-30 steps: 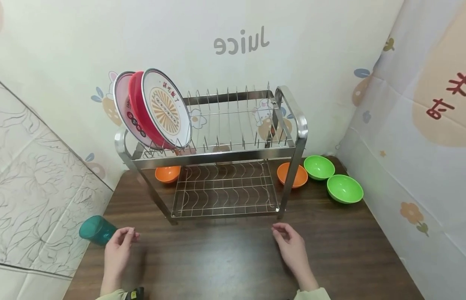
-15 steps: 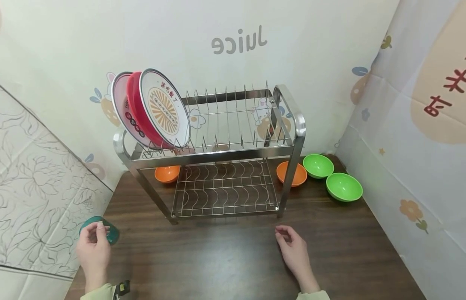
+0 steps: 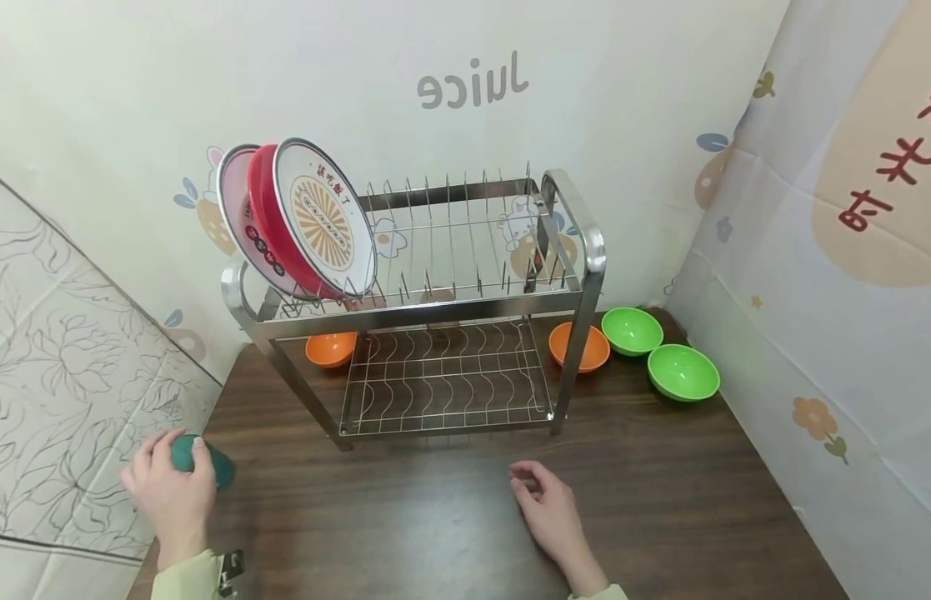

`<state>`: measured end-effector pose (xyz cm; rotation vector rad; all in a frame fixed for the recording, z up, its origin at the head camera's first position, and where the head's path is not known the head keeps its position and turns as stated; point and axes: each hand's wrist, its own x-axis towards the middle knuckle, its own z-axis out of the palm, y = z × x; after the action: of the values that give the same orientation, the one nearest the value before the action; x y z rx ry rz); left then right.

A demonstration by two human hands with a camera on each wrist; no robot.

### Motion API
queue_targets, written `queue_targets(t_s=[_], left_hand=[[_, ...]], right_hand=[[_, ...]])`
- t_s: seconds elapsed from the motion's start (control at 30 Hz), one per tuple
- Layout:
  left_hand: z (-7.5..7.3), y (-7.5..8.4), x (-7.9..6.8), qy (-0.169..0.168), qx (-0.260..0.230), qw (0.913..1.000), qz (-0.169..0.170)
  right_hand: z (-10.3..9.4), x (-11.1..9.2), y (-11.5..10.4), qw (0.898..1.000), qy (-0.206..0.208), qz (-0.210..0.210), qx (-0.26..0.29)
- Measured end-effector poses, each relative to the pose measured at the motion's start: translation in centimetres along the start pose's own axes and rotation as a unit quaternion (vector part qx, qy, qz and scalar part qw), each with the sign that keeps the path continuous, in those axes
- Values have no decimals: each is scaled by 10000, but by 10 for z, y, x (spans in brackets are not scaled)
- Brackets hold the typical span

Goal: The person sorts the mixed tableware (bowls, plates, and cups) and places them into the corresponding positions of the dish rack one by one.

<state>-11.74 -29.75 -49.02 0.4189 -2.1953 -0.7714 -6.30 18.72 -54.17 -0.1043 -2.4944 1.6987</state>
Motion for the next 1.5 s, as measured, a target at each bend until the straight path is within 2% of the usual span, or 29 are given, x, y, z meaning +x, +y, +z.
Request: queue_targets(t_s=[0.23,0.4,0.53,0.73,0.93,1.07,1.23,1.43,1.5], left_hand=[[2,-10,1,-696,647,9943,-488],[5,-16,-1,-1158,845,9876,-642],[9,-19,-4,-1392,909,9839,-653],[12,-21,-6,-1429,1063,9828,-494],[10,-21,-5,-1591,1202,9792,-370],[9,-22,-1,-1785,1295,9750,-266],[9,-22,0,-1893,1428,9708,-361],[9,-21,-3,-1845,1805,9661,13],[9,-21,-5,-1851,1838,9654,38]], right_hand=[[7,-2,-4,9999,-116,-77,-83],[7,0,-3,9994,-257,164,-166],[7,0,-1,9979,-441,423,-226],[9,-2,0,9953,-708,576,-315],[8,-1,-1,9953,-788,448,-335],[5,0,-2,9960,-724,357,-388],[0,3,1,9964,-590,354,-485],[-8,5,5,9972,-428,342,-514],[-10,5,7,9974,-359,330,-538]])
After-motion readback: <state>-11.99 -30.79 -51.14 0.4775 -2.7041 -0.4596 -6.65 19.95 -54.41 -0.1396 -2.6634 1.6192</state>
